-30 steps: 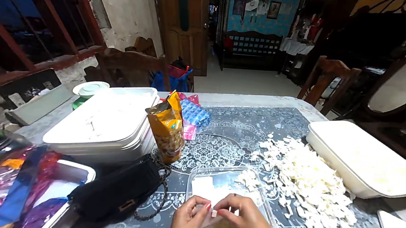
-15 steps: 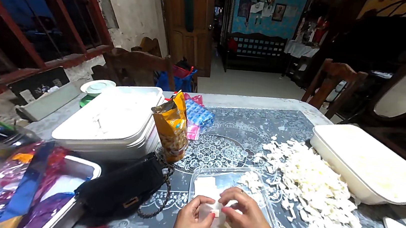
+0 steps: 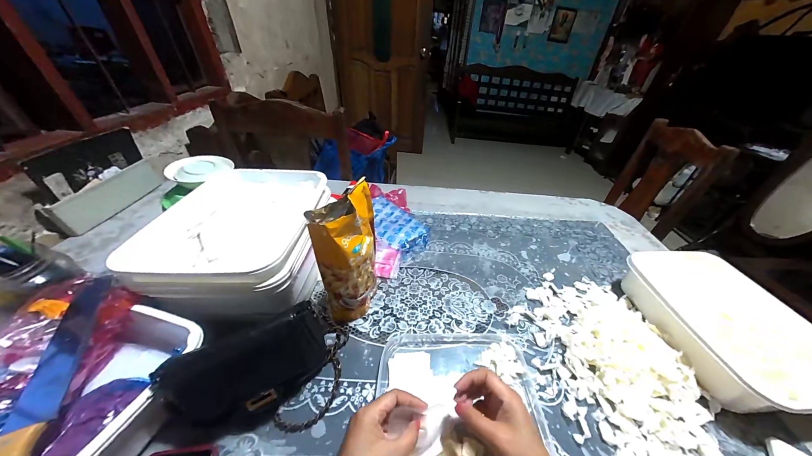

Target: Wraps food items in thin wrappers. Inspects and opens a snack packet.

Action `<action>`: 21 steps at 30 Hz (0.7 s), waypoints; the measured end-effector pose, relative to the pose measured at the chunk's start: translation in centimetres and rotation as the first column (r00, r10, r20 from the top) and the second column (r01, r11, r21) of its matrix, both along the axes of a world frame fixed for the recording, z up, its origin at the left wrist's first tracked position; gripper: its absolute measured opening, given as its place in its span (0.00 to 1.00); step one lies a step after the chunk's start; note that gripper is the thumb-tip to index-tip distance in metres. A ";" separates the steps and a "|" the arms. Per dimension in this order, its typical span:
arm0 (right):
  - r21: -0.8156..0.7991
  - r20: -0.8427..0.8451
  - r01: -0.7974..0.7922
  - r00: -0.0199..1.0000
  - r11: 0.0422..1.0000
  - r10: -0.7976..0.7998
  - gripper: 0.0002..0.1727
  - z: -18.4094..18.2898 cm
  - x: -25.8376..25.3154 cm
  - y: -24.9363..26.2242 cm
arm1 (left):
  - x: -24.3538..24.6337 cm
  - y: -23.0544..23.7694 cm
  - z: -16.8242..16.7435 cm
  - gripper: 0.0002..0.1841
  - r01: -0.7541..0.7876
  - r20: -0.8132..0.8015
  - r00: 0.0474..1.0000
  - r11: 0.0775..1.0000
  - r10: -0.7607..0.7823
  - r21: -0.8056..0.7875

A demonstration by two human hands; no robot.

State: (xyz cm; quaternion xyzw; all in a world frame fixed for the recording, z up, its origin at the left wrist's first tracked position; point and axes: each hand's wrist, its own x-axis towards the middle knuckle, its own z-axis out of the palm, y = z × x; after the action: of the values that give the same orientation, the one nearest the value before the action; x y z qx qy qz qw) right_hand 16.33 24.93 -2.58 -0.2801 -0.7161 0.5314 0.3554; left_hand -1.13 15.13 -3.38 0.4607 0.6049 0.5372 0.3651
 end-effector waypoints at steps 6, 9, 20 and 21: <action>-0.129 0.061 -0.190 0.978 0.973 0.199 0.22 0.0 -0.1 -0.6 | 0.5 -0.3 -0.1 0.08 0.117 0.039 0.992 0.993 -0.119 0.030; -0.085 0.034 -0.048 0.998 0.995 0.051 0.11 0.2 0.2 -0.3 | 0.2 -0.1 0.0 0.07 0.054 0.051 0.997 0.998 -0.055 0.020; 0.181 0.232 -0.106 0.971 0.978 0.062 0.09 -0.1 0.1 -1.5 | 0.7 -0.3 -0.8 0.05 0.150 -0.008 0.989 0.986 -0.149 0.069; 0.175 0.239 -0.093 0.970 0.980 0.050 0.09 0.0 -0.1 -1.7 | 0.7 -0.3 -0.6 0.07 0.158 0.036 0.986 0.986 -0.160 0.061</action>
State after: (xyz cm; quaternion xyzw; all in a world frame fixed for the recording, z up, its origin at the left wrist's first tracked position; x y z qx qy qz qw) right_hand 16.26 23.25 -2.57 -0.2804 -0.8089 0.4383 0.2737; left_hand -0.46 14.87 -3.97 0.5068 0.5426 0.5331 0.4056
